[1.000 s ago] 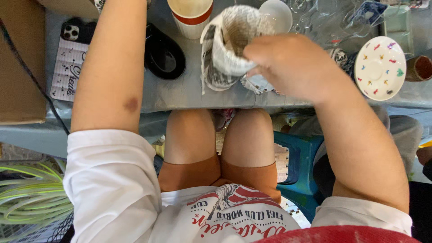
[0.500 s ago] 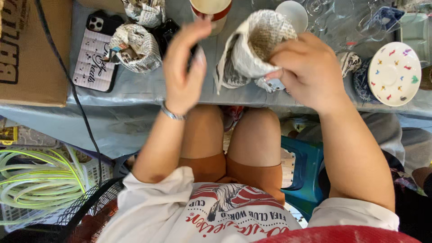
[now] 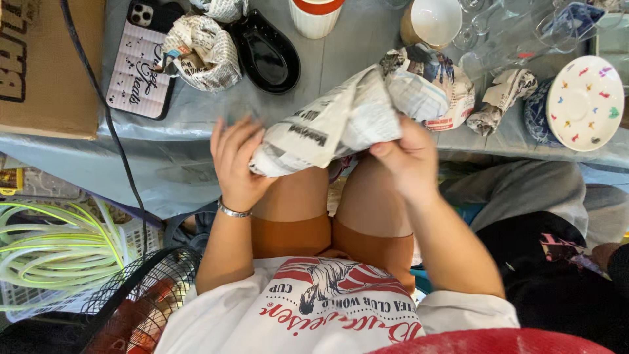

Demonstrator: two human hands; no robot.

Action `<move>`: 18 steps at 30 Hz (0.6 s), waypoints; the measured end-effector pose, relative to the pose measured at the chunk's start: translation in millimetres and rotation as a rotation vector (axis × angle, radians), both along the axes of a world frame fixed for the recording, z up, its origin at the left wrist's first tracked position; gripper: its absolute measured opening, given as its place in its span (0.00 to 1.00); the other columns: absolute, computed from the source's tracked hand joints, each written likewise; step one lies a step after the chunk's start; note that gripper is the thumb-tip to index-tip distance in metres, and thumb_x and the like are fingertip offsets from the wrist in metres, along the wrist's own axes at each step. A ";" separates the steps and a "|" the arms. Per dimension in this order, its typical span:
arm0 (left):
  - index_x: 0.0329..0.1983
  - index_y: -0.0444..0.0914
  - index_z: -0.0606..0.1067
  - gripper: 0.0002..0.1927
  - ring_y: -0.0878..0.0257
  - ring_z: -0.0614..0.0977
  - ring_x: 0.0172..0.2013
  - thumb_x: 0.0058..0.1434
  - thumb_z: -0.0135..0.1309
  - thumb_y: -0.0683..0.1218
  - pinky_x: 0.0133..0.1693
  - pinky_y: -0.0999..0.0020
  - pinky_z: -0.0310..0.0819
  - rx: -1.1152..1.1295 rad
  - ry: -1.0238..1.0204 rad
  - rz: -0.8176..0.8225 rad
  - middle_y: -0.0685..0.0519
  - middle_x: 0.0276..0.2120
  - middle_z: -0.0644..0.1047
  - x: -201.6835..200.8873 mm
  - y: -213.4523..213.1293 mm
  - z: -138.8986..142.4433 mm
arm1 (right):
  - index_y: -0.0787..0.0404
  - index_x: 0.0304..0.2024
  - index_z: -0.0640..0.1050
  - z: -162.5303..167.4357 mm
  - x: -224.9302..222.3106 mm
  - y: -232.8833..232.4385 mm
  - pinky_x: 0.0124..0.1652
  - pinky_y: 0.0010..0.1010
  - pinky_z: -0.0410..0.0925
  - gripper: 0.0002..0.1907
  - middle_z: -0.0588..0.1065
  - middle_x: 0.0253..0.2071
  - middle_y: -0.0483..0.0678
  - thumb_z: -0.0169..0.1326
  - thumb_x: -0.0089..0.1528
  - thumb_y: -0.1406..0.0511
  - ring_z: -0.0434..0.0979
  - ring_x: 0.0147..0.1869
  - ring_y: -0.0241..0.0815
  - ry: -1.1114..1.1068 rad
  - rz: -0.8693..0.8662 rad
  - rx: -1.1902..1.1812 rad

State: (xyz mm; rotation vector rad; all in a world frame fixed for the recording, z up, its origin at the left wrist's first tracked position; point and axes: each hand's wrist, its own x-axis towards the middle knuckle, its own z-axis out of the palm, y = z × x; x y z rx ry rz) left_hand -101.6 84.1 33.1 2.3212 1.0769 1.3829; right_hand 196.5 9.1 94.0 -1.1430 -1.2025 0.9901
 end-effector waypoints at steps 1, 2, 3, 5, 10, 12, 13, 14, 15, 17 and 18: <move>0.62 0.43 0.70 0.35 0.50 0.76 0.64 0.58 0.71 0.59 0.75 0.38 0.55 -0.017 -0.048 -0.033 0.47 0.54 0.78 -3.9 -0.1 -4.6 | 0.68 0.54 0.76 -8.6 -9.8 2.5 0.56 0.28 0.69 0.12 0.77 0.49 0.46 0.59 0.71 0.67 0.76 0.53 0.36 0.003 0.033 0.046; 0.62 0.42 0.71 0.36 0.49 0.77 0.61 0.56 0.71 0.60 0.73 0.37 0.54 -0.016 -0.029 0.012 0.47 0.50 0.78 -4.4 0.3 -9.2 | 0.67 0.55 0.75 -13.7 -15.8 6.8 0.52 0.30 0.72 0.12 0.78 0.49 0.46 0.57 0.71 0.67 0.78 0.50 0.37 0.045 0.009 -0.030; 0.61 0.40 0.72 0.37 0.49 0.77 0.58 0.54 0.70 0.60 0.71 0.36 0.53 -0.019 -0.011 0.058 0.47 0.47 0.79 -4.7 -0.1 -12.6 | 0.67 0.56 0.73 -17.1 -23.7 12.3 0.49 0.32 0.75 0.13 0.78 0.48 0.47 0.55 0.70 0.68 0.81 0.47 0.38 0.086 -0.015 -0.110; 0.61 0.39 0.73 0.36 0.49 0.77 0.57 0.53 0.69 0.58 0.70 0.34 0.52 -0.022 0.040 0.108 0.47 0.45 0.78 -3.3 -2.2 -17.0 | 0.67 0.58 0.70 -14.5 -34.6 21.5 0.41 0.34 0.76 0.15 0.79 0.47 0.49 0.52 0.70 0.69 0.83 0.42 0.40 0.081 -0.096 -0.235; 0.63 0.42 0.74 0.33 0.50 0.74 0.59 0.55 0.71 0.52 0.71 0.34 0.48 0.037 0.140 0.155 0.51 0.46 0.77 5.0 3.2 -13.6 | 0.67 0.69 0.64 26.2 -41.3 25.0 0.40 0.33 0.76 0.26 0.74 0.58 0.58 0.52 0.68 0.69 0.85 0.41 0.45 -0.587 -0.272 -0.294; 0.63 0.43 0.75 0.34 0.51 0.74 0.59 0.51 0.70 0.49 0.71 0.33 0.47 -0.012 0.181 0.162 0.52 0.45 0.76 5.1 3.7 -7.1 | 0.71 0.71 0.59 44.8 -43.1 13.8 0.42 0.38 0.74 0.35 0.70 0.62 0.66 0.58 0.67 0.66 0.82 0.47 0.56 -0.919 -0.229 -0.142; 0.63 0.44 0.76 0.35 0.51 0.73 0.59 0.49 0.69 0.47 0.71 0.33 0.46 -0.039 0.204 0.166 0.53 0.45 0.76 4.7 3.9 -3.4 | 0.73 0.72 0.57 51.6 -46.4 8.6 0.43 0.40 0.73 0.39 0.69 0.63 0.70 0.60 0.66 0.64 0.81 0.50 0.61 -1.081 -0.201 -0.065; 0.64 0.44 0.76 0.35 0.51 0.73 0.60 0.49 0.69 0.46 0.72 0.33 0.46 -0.036 0.206 0.159 0.53 0.46 0.76 5.4 4.1 -0.1 | 0.70 0.72 0.59 56.3 -50.3 4.4 0.45 0.41 0.73 0.38 0.69 0.64 0.68 0.61 0.67 0.63 0.80 0.52 0.61 -1.148 -0.236 -0.049; 0.64 0.45 0.76 0.35 0.52 0.73 0.60 0.49 0.68 0.45 0.72 0.33 0.45 -0.033 0.207 0.153 0.53 0.46 0.75 6.1 4.1 3.0 | 0.68 0.73 0.60 61.1 -53.3 1.0 0.47 0.43 0.73 0.37 0.70 0.64 0.65 0.62 0.68 0.62 0.78 0.55 0.61 -1.215 -0.269 -0.032; 0.64 0.46 0.75 0.35 0.52 0.72 0.61 0.50 0.67 0.43 0.73 0.32 0.44 -0.039 0.214 0.151 0.54 0.47 0.76 6.8 5.3 8.7 | 0.62 0.73 0.63 67.8 -56.9 1.1 0.53 0.45 0.71 0.36 0.70 0.64 0.62 0.64 0.67 0.61 0.75 0.60 0.60 -1.315 -0.322 0.047; 0.64 0.47 0.76 0.35 0.52 0.72 0.62 0.50 0.67 0.42 0.73 0.32 0.43 -0.044 0.219 0.155 0.54 0.48 0.76 8.0 7.0 10.8 | 0.59 0.72 0.65 69.6 -56.4 5.7 0.57 0.46 0.69 0.36 0.70 0.64 0.62 0.65 0.66 0.61 0.73 0.62 0.59 -1.346 -0.342 0.111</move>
